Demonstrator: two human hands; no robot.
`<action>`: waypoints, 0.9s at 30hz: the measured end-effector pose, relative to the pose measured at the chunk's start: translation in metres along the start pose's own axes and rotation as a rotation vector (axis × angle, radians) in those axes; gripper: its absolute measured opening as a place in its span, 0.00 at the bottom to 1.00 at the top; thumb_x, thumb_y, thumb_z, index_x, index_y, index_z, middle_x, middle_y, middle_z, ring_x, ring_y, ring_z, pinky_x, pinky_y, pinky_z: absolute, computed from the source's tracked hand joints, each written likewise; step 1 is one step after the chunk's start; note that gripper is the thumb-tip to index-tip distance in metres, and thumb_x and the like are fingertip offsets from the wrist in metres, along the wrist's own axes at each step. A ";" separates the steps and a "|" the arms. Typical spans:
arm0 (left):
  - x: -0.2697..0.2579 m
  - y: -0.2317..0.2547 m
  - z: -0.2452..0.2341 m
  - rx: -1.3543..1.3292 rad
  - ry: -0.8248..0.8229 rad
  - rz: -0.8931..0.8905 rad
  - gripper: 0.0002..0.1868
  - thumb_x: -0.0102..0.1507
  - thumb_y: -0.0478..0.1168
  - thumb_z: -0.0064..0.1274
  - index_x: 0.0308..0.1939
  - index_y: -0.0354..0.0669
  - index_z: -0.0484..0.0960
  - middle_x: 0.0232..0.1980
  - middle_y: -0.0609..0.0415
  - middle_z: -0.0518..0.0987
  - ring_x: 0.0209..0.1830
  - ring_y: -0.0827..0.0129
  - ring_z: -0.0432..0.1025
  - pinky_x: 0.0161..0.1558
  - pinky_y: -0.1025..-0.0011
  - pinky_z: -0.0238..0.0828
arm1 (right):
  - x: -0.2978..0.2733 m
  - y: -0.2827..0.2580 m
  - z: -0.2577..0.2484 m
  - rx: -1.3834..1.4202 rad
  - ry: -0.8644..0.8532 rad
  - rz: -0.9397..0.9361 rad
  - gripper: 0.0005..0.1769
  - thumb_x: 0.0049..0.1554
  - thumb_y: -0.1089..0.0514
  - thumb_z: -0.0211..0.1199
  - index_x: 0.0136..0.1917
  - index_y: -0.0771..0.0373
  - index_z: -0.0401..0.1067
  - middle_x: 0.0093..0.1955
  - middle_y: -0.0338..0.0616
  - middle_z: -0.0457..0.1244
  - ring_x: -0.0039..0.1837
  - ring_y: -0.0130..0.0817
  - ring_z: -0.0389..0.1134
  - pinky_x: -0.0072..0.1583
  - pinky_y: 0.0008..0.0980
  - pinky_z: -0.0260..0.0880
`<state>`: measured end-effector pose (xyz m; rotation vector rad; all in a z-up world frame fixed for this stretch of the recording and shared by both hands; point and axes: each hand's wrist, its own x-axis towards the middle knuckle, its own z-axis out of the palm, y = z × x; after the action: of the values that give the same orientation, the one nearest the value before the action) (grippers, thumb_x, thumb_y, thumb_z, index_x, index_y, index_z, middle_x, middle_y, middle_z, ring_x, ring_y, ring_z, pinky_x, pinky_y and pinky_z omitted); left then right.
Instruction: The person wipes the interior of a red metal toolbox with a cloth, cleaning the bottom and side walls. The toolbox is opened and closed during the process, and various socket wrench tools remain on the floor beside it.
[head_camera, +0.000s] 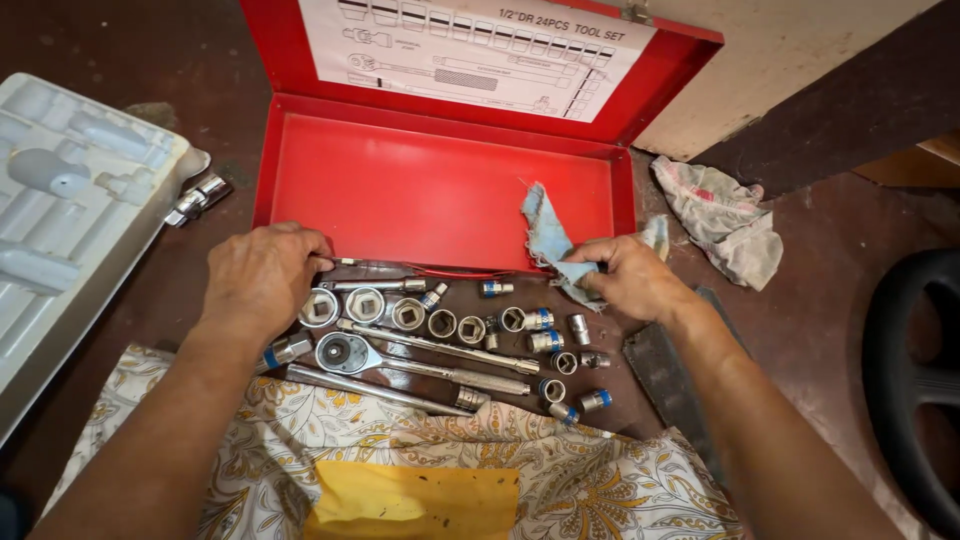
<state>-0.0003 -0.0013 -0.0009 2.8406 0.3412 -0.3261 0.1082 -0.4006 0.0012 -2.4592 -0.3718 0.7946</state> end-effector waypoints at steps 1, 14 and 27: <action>0.000 -0.001 0.000 -0.002 0.004 0.003 0.08 0.65 0.48 0.55 0.44 0.62 0.89 0.49 0.60 0.83 0.49 0.57 0.79 0.53 0.56 0.74 | -0.001 -0.001 0.002 0.031 0.010 0.013 0.19 0.52 0.68 0.64 0.57 0.57 0.80 0.51 0.40 0.75 0.50 0.31 0.75 0.55 0.32 0.76; 0.001 -0.003 0.003 -0.013 0.039 0.052 0.08 0.65 0.47 0.56 0.43 0.58 0.89 0.47 0.57 0.83 0.48 0.56 0.78 0.52 0.56 0.73 | 0.010 -0.059 0.047 -0.546 0.198 -0.294 0.17 0.48 0.62 0.65 0.52 0.55 0.79 0.52 0.42 0.70 0.54 0.48 0.72 0.55 0.48 0.72; 0.009 -0.005 0.006 -0.023 0.073 0.087 0.07 0.66 0.43 0.54 0.42 0.55 0.88 0.47 0.57 0.83 0.49 0.57 0.78 0.51 0.56 0.73 | 0.001 -0.057 0.056 -0.520 0.332 -0.263 0.16 0.50 0.65 0.62 0.51 0.55 0.79 0.51 0.41 0.70 0.55 0.44 0.71 0.56 0.46 0.72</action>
<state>0.0056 0.0037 -0.0103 2.8398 0.2334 -0.2005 0.0700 -0.3311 -0.0062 -2.8641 -0.8373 0.1809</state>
